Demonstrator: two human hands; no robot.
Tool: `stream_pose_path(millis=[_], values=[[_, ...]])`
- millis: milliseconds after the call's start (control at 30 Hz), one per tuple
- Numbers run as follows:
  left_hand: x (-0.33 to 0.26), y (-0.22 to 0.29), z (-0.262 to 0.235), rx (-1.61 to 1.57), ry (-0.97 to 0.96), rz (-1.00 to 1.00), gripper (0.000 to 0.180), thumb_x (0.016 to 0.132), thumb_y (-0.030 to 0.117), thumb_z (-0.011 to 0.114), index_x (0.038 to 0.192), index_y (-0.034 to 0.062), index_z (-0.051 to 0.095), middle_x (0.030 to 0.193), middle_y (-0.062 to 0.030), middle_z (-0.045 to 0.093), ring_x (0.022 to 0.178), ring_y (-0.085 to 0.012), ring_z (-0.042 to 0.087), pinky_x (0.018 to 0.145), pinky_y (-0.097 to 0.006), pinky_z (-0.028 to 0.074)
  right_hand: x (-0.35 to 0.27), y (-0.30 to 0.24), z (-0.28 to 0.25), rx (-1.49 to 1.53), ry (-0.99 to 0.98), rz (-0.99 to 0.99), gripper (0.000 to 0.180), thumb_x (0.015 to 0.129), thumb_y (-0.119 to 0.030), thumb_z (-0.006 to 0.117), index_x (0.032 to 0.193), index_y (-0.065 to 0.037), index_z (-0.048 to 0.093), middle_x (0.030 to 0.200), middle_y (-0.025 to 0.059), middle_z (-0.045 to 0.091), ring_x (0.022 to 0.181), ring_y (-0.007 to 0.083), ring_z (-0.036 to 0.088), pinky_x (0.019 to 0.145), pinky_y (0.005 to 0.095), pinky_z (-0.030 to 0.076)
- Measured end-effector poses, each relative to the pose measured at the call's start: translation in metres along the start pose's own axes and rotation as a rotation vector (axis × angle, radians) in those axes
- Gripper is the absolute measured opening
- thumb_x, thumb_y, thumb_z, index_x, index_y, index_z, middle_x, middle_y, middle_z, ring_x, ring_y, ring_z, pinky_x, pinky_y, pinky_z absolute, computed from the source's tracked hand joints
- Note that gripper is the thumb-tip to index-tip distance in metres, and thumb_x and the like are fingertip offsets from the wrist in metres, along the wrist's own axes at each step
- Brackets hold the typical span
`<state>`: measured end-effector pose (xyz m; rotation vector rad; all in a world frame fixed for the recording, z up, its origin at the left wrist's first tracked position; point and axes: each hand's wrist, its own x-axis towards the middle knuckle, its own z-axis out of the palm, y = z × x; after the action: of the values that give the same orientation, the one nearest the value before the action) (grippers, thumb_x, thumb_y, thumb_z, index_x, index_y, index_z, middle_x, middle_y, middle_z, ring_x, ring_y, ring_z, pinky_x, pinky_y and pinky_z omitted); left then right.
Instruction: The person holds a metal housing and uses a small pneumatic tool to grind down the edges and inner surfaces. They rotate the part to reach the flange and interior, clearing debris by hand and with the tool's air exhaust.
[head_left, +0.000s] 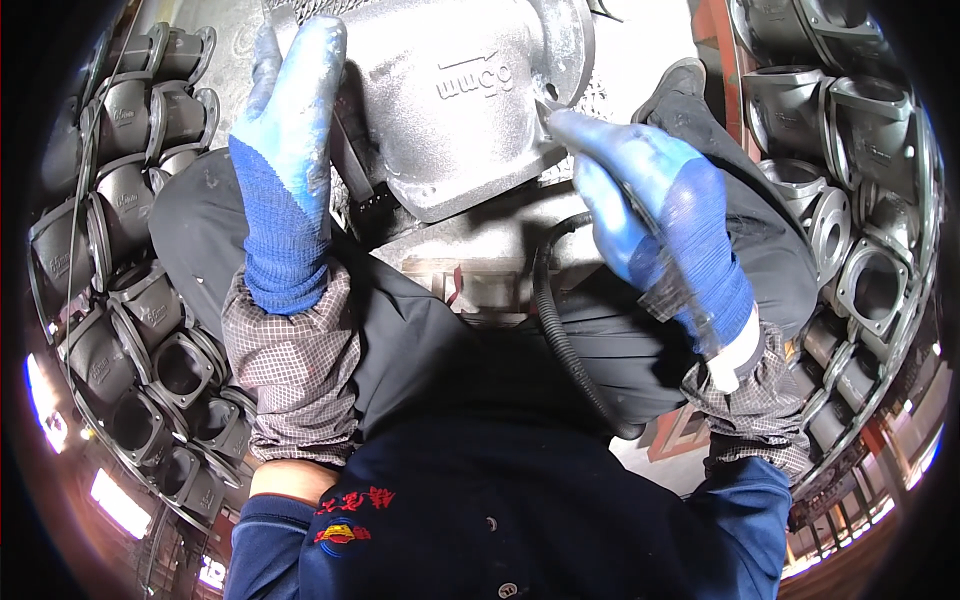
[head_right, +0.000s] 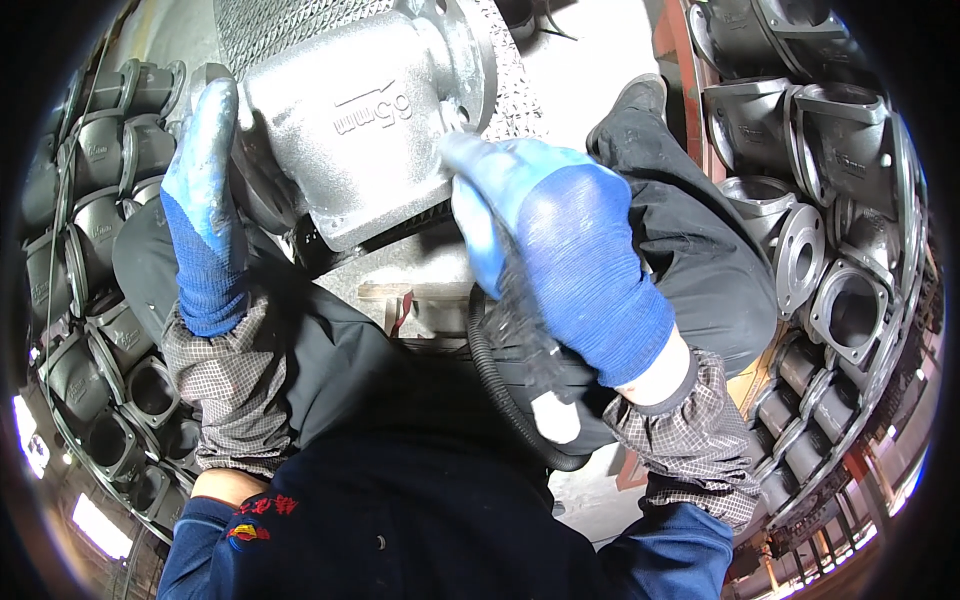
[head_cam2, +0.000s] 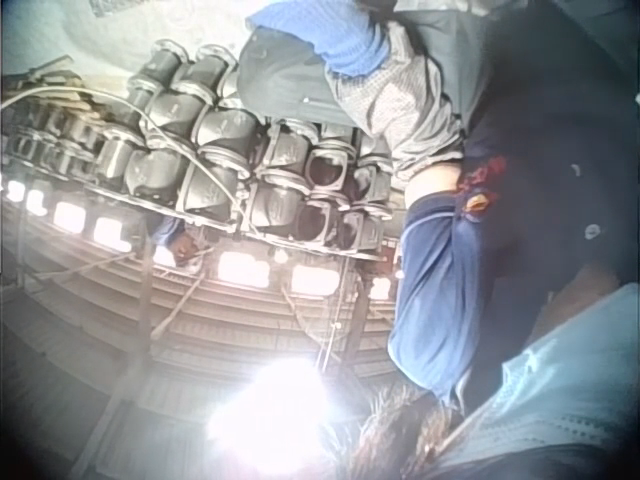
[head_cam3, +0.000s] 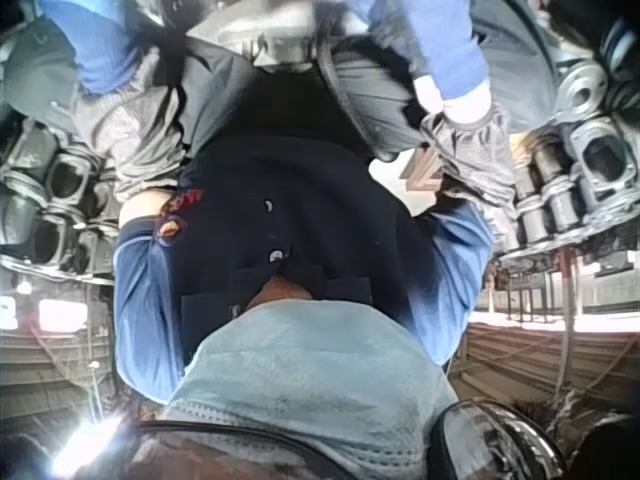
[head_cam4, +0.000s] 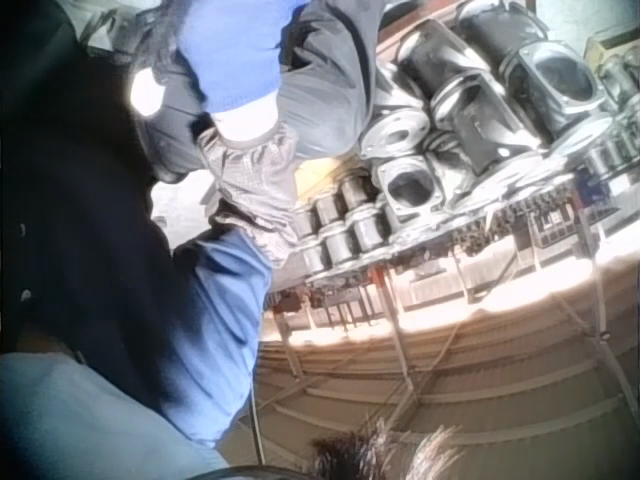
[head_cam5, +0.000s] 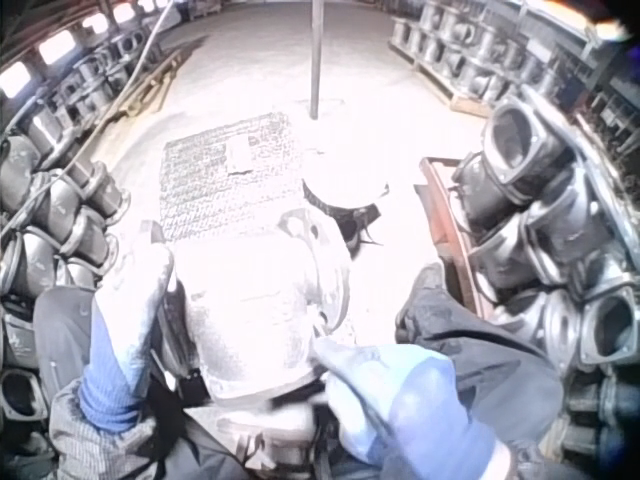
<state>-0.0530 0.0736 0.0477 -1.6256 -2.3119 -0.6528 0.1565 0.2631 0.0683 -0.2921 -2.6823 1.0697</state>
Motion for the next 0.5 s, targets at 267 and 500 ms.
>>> stream_pose_path(millis=[267,500], values=[[0.0,0.0,0.001,-0.079,-0.016,-0.061,0.04,0.095,0.01,0.043,0.134,0.0014,0.048,0.132,-0.0186,0.054,0.123,-0.0324,0.052,0.103,-0.039,0.043,-0.004,0.008,0.008,-0.105,0.21,-0.045,0.025,0.085,-0.008,0.061,0.11,-0.003,0.065,0.082,0.0132,0.068,0.074,0.0267,0.067,0.067,0.0345,0.054],[0.001,0.004,-0.003,-0.029,-0.054,-0.099,0.041,0.096,0.012,0.041,0.134,0.0019,0.048,0.132,-0.019,0.054,0.123,-0.0327,0.052,0.104,-0.039,0.042,-0.011,-0.007,0.007,-0.221,-0.094,-0.02,0.035,0.077,0.001,0.064,0.112,-0.001,0.063,0.066,0.0041,0.056,0.055,0.0153,0.055,0.052,0.0257,0.044]])
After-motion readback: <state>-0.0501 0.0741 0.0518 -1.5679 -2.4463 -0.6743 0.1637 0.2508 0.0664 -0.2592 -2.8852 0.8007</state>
